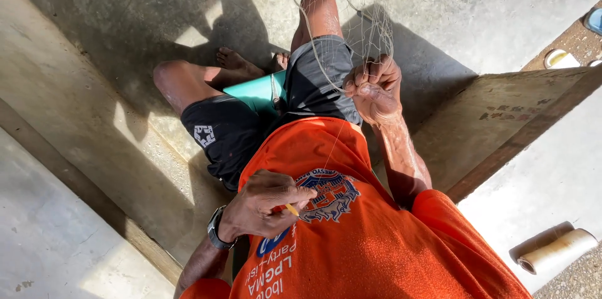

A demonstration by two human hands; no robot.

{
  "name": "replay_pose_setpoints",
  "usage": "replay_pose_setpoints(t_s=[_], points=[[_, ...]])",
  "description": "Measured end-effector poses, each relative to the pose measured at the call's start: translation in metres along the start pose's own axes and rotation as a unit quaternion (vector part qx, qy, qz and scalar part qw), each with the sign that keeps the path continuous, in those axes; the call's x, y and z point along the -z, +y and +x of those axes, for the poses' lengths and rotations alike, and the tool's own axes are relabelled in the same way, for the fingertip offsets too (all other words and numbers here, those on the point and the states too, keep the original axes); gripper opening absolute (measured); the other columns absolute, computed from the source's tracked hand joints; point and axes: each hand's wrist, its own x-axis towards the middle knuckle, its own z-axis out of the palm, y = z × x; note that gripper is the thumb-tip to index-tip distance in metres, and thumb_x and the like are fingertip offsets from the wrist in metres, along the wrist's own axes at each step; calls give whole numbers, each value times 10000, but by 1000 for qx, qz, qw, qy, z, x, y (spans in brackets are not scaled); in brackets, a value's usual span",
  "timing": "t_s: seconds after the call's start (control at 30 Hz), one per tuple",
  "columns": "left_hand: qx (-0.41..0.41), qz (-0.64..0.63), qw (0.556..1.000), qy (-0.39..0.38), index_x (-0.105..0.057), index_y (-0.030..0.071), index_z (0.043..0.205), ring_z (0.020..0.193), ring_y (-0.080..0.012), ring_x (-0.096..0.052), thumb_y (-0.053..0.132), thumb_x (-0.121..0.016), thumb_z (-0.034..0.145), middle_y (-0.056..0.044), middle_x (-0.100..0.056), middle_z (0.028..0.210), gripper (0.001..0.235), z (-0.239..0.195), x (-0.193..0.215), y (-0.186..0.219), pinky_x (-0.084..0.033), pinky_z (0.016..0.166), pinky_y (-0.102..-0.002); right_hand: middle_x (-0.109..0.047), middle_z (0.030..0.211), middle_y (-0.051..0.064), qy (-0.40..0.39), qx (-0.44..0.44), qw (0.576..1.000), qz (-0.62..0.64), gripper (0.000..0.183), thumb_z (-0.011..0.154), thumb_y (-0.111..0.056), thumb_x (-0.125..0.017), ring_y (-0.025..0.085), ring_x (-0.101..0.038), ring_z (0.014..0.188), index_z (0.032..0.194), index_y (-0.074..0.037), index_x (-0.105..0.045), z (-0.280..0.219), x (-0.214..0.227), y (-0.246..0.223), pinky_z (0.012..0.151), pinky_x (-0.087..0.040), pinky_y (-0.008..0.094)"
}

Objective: The person sits cross-legged on a small stool and uses a wooden tool to weave and mend a fishing net. They repeatedly loop and pull the netting material through existing mesh to repair or extend the net structure.

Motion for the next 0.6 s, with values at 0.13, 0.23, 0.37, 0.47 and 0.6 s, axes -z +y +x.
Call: replay_pose_setpoints(t_s=[0.13, 0.23, 0.37, 0.47, 0.6], points=[[46, 66, 996, 34, -741, 34, 1145, 590, -193, -564, 161, -588, 933, -119, -672, 870, 291, 17, 31, 6, -474, 480, -304, -600, 896, 170, 24, -4, 999, 36, 278, 861, 123, -671, 357, -737, 833, 923, -68, -478, 4, -3, -3, 645, -627, 359], [70, 225, 965, 111, -658, 59, 1217, 710, -308, -628, 166, -480, 1022, -146, -615, 950, 285, 37, 37, -6, -537, 604, -375, -627, 930, 137, 34, 0, 998, 61, 247, 885, 94, -664, 316, -738, 853, 944, -86, -506, 7, -13, -2, 666, -593, 339], [-16, 357, 920, 159, -633, 92, 1220, 724, -315, -651, 86, -550, 1065, -86, -602, 922, 176, 97, 6, 1, -581, 634, -375, -593, 886, 176, 34, 22, 998, 48, 243, 860, 119, -673, 349, -724, 809, 919, -46, -505, 6, -25, 0, 661, -603, 370], [-78, 552, 811, 179, -675, 163, 1241, 705, -205, -624, 146, -568, 1057, -13, -589, 921, 213, 121, -1, -22, -520, 596, -345, -567, 841, 195, 36, 34, 998, 39, 273, 822, 146, -692, 405, -728, 784, 892, -28, -493, 0, -23, 5, 621, -625, 388], [-91, 545, 812, 191, -677, 176, 1168, 697, -223, -611, 137, -586, 1023, -11, -579, 901, 176, 130, -9, -34, -523, 619, -357, -543, 805, 212, 30, 49, 997, 57, 274, 800, 167, -690, 432, -720, 744, 877, -3, -489, -4, -25, 13, 591, -632, 407]])
